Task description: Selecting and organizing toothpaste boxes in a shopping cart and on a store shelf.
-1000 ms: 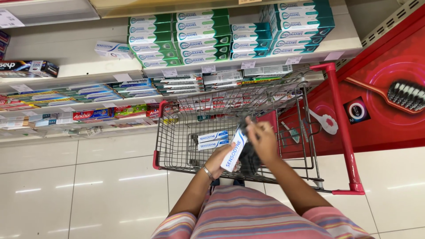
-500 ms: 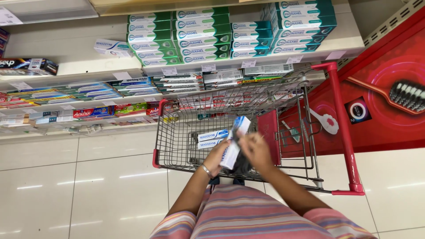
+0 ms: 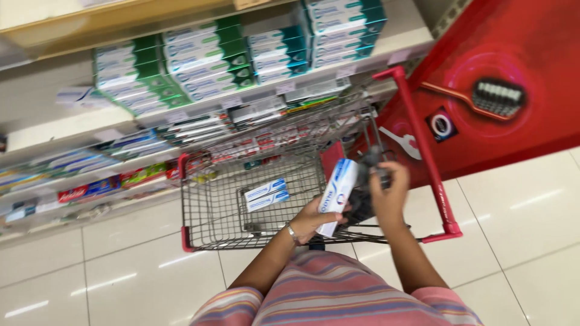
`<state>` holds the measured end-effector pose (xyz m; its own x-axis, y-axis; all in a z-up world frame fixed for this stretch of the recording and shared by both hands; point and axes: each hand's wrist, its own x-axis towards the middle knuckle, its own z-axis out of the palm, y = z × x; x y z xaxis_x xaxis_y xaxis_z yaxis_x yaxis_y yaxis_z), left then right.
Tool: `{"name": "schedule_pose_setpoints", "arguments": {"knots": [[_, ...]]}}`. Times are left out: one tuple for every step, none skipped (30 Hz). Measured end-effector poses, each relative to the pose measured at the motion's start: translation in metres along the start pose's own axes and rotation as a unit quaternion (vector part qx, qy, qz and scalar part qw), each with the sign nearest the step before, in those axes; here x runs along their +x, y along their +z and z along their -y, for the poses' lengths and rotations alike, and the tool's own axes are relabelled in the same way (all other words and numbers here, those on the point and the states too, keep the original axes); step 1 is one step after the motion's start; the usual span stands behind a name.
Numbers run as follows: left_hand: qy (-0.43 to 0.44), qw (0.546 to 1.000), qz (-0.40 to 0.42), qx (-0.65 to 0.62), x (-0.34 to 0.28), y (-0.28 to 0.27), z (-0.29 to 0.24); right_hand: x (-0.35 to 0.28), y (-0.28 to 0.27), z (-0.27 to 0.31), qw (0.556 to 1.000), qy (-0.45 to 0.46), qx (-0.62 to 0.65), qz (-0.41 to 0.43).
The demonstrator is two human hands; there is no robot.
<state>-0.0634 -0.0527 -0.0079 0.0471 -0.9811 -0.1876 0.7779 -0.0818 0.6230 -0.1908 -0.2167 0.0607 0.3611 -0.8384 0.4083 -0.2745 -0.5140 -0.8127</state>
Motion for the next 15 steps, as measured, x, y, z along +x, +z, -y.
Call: {"name": "schedule_pose_setpoints", "arguments": {"knots": [[-0.006,1.0,0.007,0.001,0.014,0.013,-0.002,0.011,-0.015,-0.002,1.0,0.003,-0.005,-0.007],[-0.022,0.998,0.037,0.04,0.027,0.026,-0.002,0.019,-0.031,-0.004,0.999,0.022,-0.03,-0.028],[-0.038,0.994,0.068,0.079,0.039,0.04,-0.002,0.028,-0.048,-0.005,0.996,0.041,-0.056,-0.048],[-0.045,0.993,0.075,0.079,0.061,0.037,0.015,0.031,-0.057,-0.01,0.996,0.045,-0.061,-0.055],[-0.047,0.99,0.085,0.099,0.082,0.035,0.032,0.034,-0.066,-0.014,0.991,0.017,-0.119,-0.063],[-0.048,0.987,0.094,0.119,0.103,0.032,0.049,0.038,-0.074,-0.018,0.982,-0.011,-0.176,-0.069],[-0.054,0.986,0.1,0.121,0.117,0.025,0.066,0.033,-0.078,-0.024,0.981,-0.006,-0.179,-0.075],[-0.059,0.983,0.081,0.156,0.133,0.018,0.081,0.031,-0.081,-0.029,0.972,-0.043,-0.222,-0.062],[-0.064,0.978,0.062,0.191,0.148,0.011,0.095,0.029,-0.084,-0.035,0.96,-0.079,-0.265,-0.048],[-0.066,0.977,0.067,0.192,0.15,0.014,0.091,0.02,-0.082,-0.048,0.959,-0.078,-0.268,-0.052],[-0.064,0.981,0.066,0.17,0.152,0.017,0.087,0.011,-0.079,-0.062,0.965,-0.062,-0.254,-0.02],[-0.064,0.985,0.061,0.147,0.151,0.019,0.084,-0.001,-0.076,-0.075,0.97,-0.044,-0.239,0.014],[-0.066,0.985,0.063,0.147,0.151,0.023,0.078,-0.003,-0.076,-0.081,0.97,-0.042,-0.24,0.012],[-0.082,0.983,0.052,0.155,0.149,0.025,0.071,-0.007,-0.074,-0.086,0.984,0.057,-0.157,0.06],[-0.097,0.981,0.041,0.162,0.147,0.027,0.064,-0.01,-0.071,-0.091,0.979,0.155,-0.07,0.108]]}}
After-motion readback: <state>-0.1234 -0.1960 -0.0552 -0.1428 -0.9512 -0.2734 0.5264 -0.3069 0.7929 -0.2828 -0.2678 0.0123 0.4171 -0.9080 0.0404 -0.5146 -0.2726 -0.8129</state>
